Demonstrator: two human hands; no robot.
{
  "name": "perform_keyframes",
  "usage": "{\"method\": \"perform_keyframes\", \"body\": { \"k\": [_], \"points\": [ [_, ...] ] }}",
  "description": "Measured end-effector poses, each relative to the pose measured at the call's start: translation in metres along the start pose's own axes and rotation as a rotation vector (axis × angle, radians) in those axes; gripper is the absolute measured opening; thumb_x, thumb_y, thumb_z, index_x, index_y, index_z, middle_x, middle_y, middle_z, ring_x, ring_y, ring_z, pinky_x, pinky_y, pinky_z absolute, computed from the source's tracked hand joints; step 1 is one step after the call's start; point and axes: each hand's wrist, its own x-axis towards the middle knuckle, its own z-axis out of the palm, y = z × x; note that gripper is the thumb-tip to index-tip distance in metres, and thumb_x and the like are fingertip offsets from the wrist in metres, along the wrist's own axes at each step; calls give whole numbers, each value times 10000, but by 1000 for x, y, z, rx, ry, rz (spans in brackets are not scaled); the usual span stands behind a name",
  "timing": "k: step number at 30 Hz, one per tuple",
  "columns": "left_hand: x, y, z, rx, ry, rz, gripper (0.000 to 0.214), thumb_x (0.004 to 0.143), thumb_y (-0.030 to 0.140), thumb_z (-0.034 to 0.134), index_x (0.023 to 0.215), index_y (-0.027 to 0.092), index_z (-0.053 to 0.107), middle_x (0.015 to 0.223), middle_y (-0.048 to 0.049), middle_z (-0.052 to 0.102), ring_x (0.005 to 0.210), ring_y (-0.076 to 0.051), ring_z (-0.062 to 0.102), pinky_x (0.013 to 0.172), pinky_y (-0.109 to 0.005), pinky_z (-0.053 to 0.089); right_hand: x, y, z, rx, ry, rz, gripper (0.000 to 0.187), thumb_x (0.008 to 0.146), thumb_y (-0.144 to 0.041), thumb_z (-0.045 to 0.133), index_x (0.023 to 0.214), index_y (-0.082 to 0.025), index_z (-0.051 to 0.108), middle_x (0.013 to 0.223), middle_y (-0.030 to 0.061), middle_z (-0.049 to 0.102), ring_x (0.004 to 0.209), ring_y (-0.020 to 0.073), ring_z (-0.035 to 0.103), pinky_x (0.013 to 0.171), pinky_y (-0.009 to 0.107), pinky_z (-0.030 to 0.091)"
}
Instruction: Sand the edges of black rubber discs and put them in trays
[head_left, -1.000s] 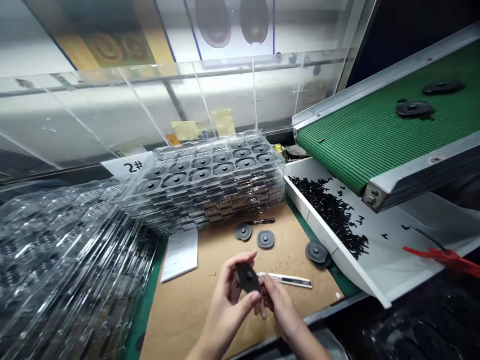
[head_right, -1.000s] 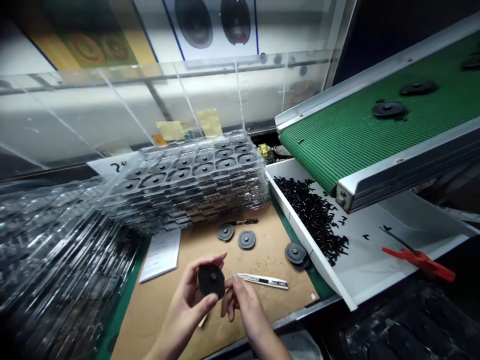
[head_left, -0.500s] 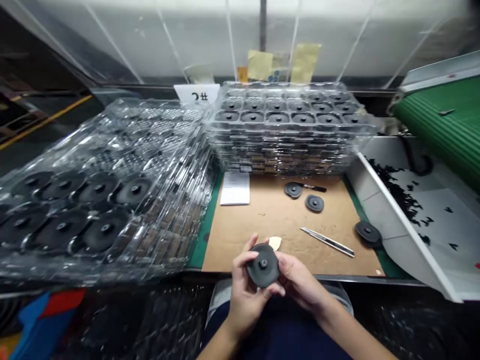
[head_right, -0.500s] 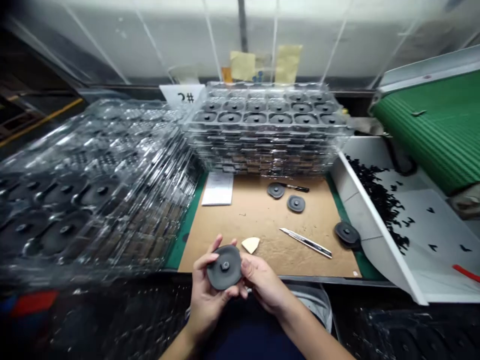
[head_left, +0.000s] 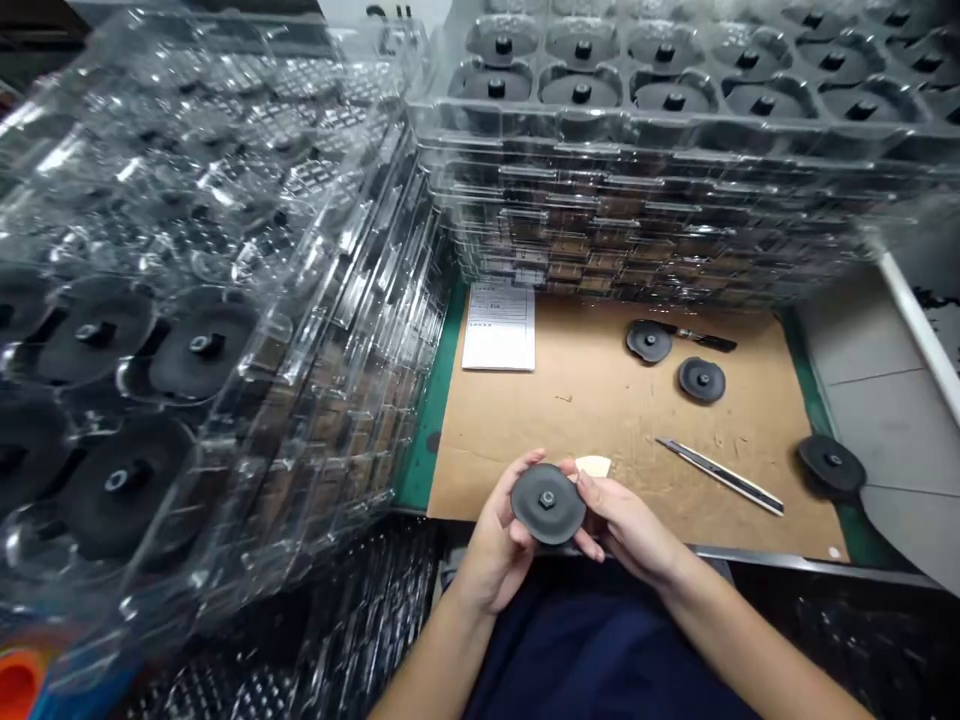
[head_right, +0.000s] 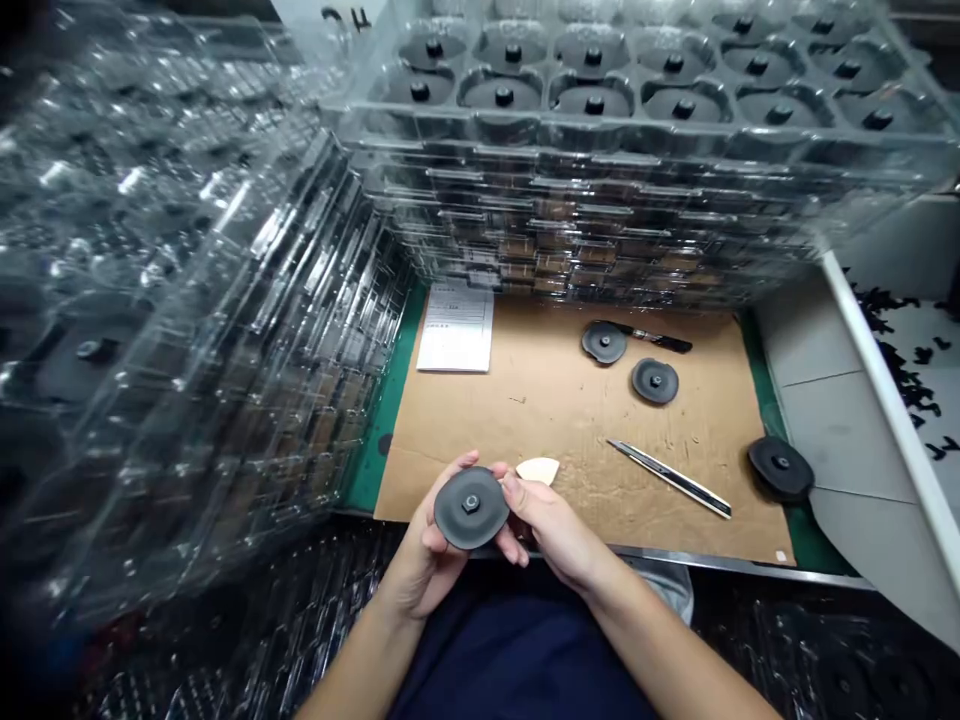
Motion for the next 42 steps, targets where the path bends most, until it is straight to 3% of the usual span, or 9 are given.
{"method": "perform_keyframes", "body": {
  "k": [10, 15, 17, 20, 22, 25, 27, 32, 42],
  "points": [
    [12, -3, -4, -156, 5, 59, 697, 578, 455, 771, 1205, 251, 543, 1203, -100, 610, 1054, -244, 596, 868, -324, 495, 18, -1, -9, 16, 9, 65, 509, 797, -653, 495, 712, -152, 523, 412, -57, 457, 339, 41, 326, 390, 191, 220],
    [14, -3, -7, -175, -13, 80, 697, 556, 418, 791, 1192, 270, 548, 1211, -93, 610, 1123, -257, 567, 894, -327, 487, 18, -2, -11, -49, 19, 57, 464, 846, -606, 462, 857, -153, 564, 494, -44, 515, 387, 52, 381, 416, 184, 273],
    [14, -3, -8, -182, -5, 113, 684, 557, 394, 799, 1184, 268, 557, 1193, -79, 620, 1158, -254, 547, 948, -324, 456, 14, -3, -14, -227, 70, -20, 436, 889, -565, 410, 942, -167, 580, 559, -30, 536, 443, 70, 419, 459, 200, 328],
    [15, -3, -10, -206, 30, 167, 667, 569, 369, 800, 1184, 285, 554, 1204, -54, 611, 1197, -274, 518, 1044, -383, 372, 7, -1, -23, -701, 333, -282, 308, 925, -446, 409, 1023, -219, 592, 779, 25, 595, 688, 133, 536, 653, 272, 438],
    [16, -2, -12, -224, 61, 183, 648, 585, 344, 797, 1183, 312, 546, 1241, -37, 586, 1191, -295, 522, 1055, -433, 358, 4, 3, -30, -1049, 478, -420, 228, 898, -363, 486, 1061, -251, 600, 1000, 66, 590, 932, 203, 529, 824, 366, 433],
    [17, -3, -14, -225, 110, 196, 621, 609, 315, 788, 1178, 335, 541, 1275, -31, 563, 1169, -300, 543, 1018, -434, 410, 6, 13, -38, -1488, 432, -442, 299, 849, -304, 563, 1146, -271, 585, 1225, 99, 507, 1102, 292, 436, 920, 483, 385],
    [18, -4, -14, -214, 134, 205, 609, 625, 311, 779, 1183, 337, 536, 1291, -39, 554, 1171, -296, 542, 1001, -415, 432, 8, 17, -40, -1621, 373, -416, 364, 850, -288, 561, 1213, -259, 547, 1296, 111, 459, 1115, 303, 418, 923, 493, 394],
    [21, -4, -12, -203, 159, 223, 578, 667, 321, 748, 1197, 336, 517, 1317, -54, 536, 1199, -302, 518, 988, -400, 444, 3, 18, -41, -1659, 341, -421, 519, 843, -269, 558, 1336, -190, 415, 1370, 137, 369, 1179, 302, 373, 956, 470, 403],
    [31, -5, -9, -218, 230, 228, 605, 709, 321, 715, 1264, 285, 479, 1355, -119, 500, 1200, -307, 516, 1013, -407, 417, 3, 21, -61, -1535, 433, -614, 306, 858, -267, 563, 1152, -190, 603, 1079, 116, 541, 946, 233, 496, 821, 374, 464]
  ]
}}
